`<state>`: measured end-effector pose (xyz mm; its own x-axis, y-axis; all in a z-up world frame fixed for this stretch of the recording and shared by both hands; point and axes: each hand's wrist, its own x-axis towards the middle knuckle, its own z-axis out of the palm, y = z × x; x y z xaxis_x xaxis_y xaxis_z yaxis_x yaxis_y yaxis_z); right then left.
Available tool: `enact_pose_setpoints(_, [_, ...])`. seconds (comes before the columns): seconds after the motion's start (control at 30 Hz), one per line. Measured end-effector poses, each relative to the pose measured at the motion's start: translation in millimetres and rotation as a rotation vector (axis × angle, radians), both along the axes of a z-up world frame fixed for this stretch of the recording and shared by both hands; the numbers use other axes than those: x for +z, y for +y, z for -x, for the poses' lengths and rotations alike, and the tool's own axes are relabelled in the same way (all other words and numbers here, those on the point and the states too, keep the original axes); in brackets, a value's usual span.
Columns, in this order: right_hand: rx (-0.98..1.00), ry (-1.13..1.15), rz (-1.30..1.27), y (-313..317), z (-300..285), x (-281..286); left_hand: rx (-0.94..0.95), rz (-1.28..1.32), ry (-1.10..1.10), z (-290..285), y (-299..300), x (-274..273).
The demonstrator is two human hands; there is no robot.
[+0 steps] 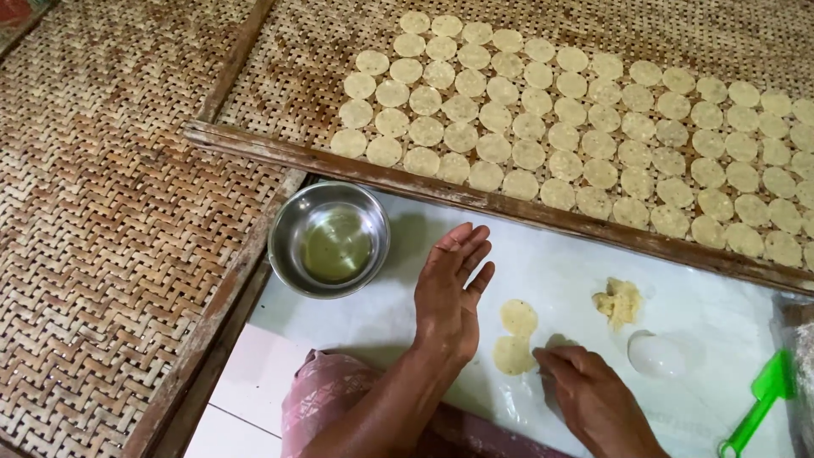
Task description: Flattening dough into small discs and placing them onto a woven drying tray.
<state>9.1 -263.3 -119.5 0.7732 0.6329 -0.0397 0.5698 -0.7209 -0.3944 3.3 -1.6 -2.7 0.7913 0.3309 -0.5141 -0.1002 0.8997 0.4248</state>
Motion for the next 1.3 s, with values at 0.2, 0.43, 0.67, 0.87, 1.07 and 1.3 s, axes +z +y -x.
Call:
enact_pose_setpoints(0.2, [0.044, -0.101, 0.095, 6, 6, 15, -0.007, 0.003, 0.003, 0, -1, -1])
enact_pose_setpoints(0.43, [-0.063, 0.025, 0.054, 13, -1, 29, -0.015, 0.010, 0.025, 1, -1, 4])
enact_pose_setpoints(0.67, [0.020, -0.125, 0.156, 20, 4, 22, -0.011, 0.011, 0.002, 1, -1, -1])
enact_pose_setpoints(0.87, [-0.107, 0.238, 0.224, 24, 1, 22, -0.007, 0.025, 0.015, 0, -2, -3])
enact_pose_setpoints(1.07, [-0.355, 0.512, 0.194, 25, -11, 59, -0.022, 0.015, 0.001, 1, -1, -1])
enact_pose_setpoints(1.3, [-0.333, -0.379, 0.152, -35, -82, 45, -0.050, -0.005, -0.026, 1, -4, -5])
